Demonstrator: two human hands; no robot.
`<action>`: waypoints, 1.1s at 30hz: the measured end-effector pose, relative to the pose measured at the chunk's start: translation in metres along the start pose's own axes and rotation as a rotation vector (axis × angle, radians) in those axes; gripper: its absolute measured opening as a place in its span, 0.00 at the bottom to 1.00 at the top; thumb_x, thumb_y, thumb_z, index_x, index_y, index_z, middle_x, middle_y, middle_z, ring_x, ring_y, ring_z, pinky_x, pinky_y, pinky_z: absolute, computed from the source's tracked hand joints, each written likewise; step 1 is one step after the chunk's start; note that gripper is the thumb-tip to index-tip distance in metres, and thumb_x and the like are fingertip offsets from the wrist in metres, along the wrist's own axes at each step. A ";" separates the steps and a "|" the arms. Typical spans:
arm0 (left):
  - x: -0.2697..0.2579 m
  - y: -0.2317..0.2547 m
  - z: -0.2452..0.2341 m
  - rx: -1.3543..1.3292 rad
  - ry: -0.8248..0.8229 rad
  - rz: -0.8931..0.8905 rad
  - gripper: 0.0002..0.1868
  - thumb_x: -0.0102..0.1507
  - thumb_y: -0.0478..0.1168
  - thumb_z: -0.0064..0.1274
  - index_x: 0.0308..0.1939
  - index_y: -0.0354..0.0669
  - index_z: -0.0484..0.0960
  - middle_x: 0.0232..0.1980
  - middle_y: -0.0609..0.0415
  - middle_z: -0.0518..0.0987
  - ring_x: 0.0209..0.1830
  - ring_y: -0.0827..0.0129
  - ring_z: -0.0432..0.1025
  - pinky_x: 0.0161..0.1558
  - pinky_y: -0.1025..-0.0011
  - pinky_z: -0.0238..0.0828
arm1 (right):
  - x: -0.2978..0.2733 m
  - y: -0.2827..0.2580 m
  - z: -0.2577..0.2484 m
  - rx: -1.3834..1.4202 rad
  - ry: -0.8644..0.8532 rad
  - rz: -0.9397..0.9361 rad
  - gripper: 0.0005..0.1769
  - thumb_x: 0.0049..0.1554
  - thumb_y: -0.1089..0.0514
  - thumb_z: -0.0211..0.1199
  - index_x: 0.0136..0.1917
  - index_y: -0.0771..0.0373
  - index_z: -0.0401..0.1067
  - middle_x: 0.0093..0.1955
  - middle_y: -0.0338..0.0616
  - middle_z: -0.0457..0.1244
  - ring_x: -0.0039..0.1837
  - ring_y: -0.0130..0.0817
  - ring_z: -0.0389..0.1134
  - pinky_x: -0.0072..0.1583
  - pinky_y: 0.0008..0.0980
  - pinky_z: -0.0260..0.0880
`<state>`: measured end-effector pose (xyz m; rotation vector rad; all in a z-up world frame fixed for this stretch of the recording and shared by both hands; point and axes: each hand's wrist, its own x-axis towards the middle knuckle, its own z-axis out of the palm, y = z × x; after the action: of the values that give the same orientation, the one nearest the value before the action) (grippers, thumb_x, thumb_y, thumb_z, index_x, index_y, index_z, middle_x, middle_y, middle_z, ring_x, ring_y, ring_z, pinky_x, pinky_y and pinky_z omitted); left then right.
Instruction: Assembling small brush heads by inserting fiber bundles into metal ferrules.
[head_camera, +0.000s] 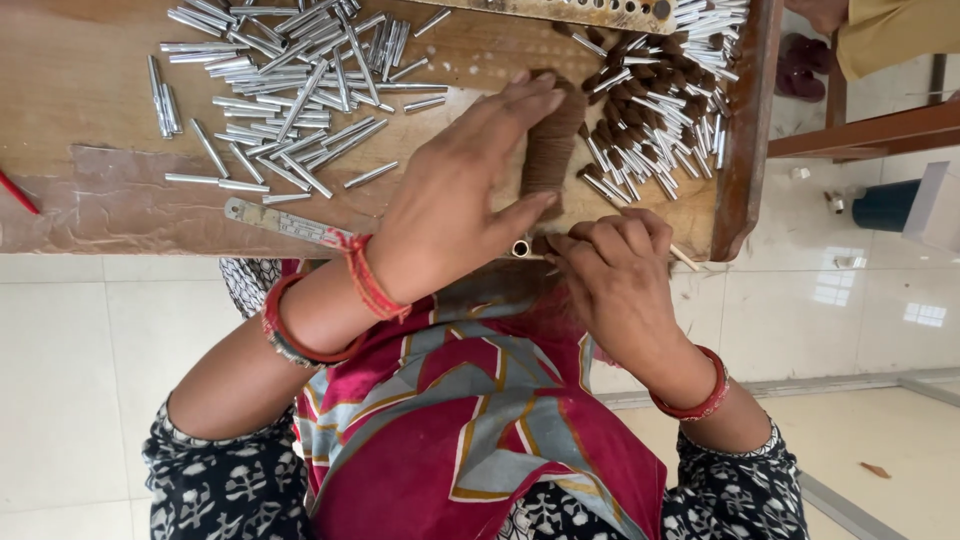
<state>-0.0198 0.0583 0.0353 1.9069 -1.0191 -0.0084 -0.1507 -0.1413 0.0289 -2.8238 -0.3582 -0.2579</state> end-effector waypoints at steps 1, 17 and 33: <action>-0.006 0.004 -0.007 -0.026 0.042 -0.001 0.38 0.62 0.38 0.66 0.73 0.37 0.65 0.73 0.40 0.69 0.75 0.46 0.65 0.74 0.56 0.63 | -0.002 0.002 0.002 -0.029 0.002 -0.049 0.16 0.54 0.63 0.69 0.57 0.61 0.78 0.52 0.41 0.65 0.60 0.42 0.62 0.69 0.48 0.55; -0.060 0.037 0.001 -0.353 -0.127 -0.433 0.12 0.60 0.36 0.64 0.46 0.38 0.84 0.37 0.51 0.81 0.29 0.68 0.79 0.29 0.72 0.74 | -0.010 -0.004 -0.011 -0.259 0.148 -0.471 0.04 0.59 0.64 0.70 0.49 0.65 0.78 0.48 0.40 0.65 0.54 0.33 0.65 0.71 0.50 0.65; -0.081 0.031 0.035 -0.762 -0.088 -0.415 0.02 0.66 0.30 0.58 0.41 0.35 0.82 0.35 0.56 0.81 0.33 0.78 0.77 0.34 0.79 0.74 | -0.020 -0.019 -0.007 0.466 0.164 -0.105 0.20 0.50 0.61 0.76 0.55 0.65 0.77 0.52 0.45 0.68 0.58 0.40 0.69 0.69 0.50 0.71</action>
<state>-0.1065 0.0792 0.0068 1.3733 -0.5338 -0.6343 -0.1759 -0.1306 0.0364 -2.3134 -0.4626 -0.3712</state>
